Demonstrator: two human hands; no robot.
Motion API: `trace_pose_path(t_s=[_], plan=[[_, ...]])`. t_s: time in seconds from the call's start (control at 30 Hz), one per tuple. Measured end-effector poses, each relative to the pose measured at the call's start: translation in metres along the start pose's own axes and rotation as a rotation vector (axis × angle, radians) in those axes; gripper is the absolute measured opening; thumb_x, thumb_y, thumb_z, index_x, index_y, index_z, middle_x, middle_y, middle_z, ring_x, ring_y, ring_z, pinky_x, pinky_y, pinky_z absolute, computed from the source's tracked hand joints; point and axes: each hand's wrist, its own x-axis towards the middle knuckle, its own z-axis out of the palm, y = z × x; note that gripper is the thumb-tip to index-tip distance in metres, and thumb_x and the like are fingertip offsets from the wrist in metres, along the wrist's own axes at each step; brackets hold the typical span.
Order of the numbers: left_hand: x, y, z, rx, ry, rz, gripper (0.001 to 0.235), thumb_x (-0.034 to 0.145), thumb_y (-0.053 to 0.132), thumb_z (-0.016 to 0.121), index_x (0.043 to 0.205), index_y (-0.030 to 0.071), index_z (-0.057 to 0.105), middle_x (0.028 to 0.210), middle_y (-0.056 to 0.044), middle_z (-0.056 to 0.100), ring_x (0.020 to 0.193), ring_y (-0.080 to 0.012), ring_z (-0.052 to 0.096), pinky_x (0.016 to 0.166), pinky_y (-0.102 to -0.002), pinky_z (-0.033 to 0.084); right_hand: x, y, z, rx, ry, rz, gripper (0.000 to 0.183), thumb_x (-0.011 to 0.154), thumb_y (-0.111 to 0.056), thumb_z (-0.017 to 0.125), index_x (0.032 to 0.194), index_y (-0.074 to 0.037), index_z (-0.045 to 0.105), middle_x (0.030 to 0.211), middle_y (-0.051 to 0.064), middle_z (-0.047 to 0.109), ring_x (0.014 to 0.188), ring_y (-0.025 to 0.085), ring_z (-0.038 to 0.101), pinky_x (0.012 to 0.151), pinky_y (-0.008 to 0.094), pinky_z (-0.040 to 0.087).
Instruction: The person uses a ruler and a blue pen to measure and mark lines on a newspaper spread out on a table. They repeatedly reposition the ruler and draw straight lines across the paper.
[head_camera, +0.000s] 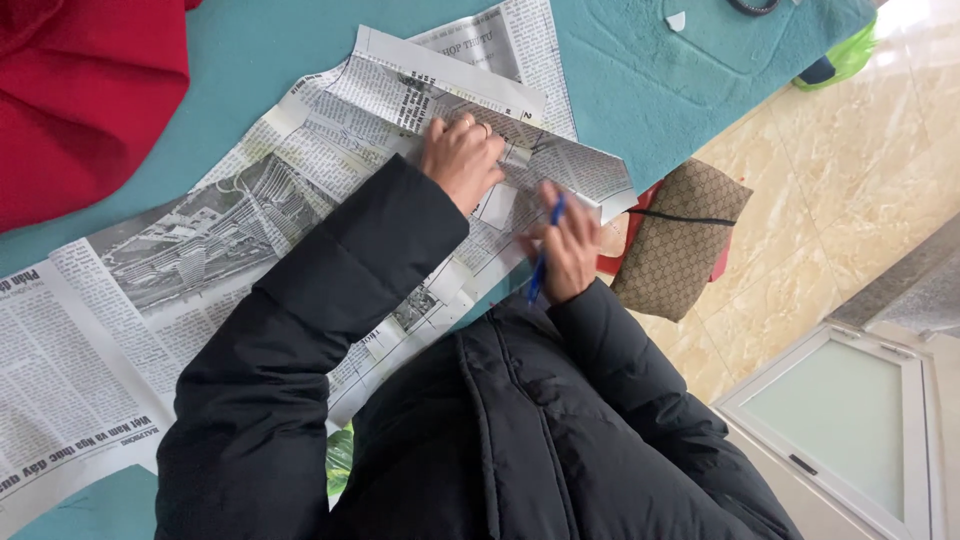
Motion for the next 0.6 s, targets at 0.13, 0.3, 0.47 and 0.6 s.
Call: trace_pose_path(t_s=[0.13,0.3,0.47,0.6], plan=[[-0.009,-0.012,0.014,0.133,0.168,0.247,0.020,0.089,0.041,0.071,0.099,0.027,0.061,0.093,0.004,0.063,0.100,-0.0172,0.052,0.086,-0.039,0.039,0.018,0.010,-0.008,-0.162,0.110,0.151,0.038,0.098,-0.051,0.074,0.098,-0.016,0.059,0.132,0.008,0.071,0.109,0.031,0.064,0.097,0.043,0.034],[-0.011,-0.012,-0.027,0.277,0.412,0.515,0.009,0.100,0.023,0.060,0.094,0.022,0.052,0.088,0.002,0.048,0.087,-0.0202,0.049,0.075,-0.038,0.037,0.020,0.014,0.003,-0.207,0.052,0.164,0.025,0.090,-0.030,0.079,0.110,-0.019,0.069,0.086,0.001,0.062,0.089,0.025,0.062,0.091,0.043,0.036],[-0.011,-0.011,-0.048,0.174,0.439,0.580,0.010,0.098,0.017,0.061,0.092,0.022,0.054,0.085,0.002,0.047,0.085,-0.0188,0.050,0.073,-0.036,0.039,0.005,0.020,0.015,-0.177,0.026,0.123,0.008,0.095,-0.020,0.069,0.088,-0.024,0.069,0.078,-0.002,0.056,0.082,0.023,0.063,0.089,0.042,0.039],[-0.014,-0.009,-0.046,0.166,0.406,0.553,0.011,0.099,0.017,0.061,0.090,0.021,0.055,0.085,0.002,0.047,0.086,-0.0196,0.050,0.073,-0.036,0.039,0.023,0.011,0.003,-0.127,0.012,0.115,0.014,0.098,-0.014,0.065,0.087,-0.023,0.069,0.080,0.000,0.058,0.085,0.024,0.065,0.090,0.041,0.043]])
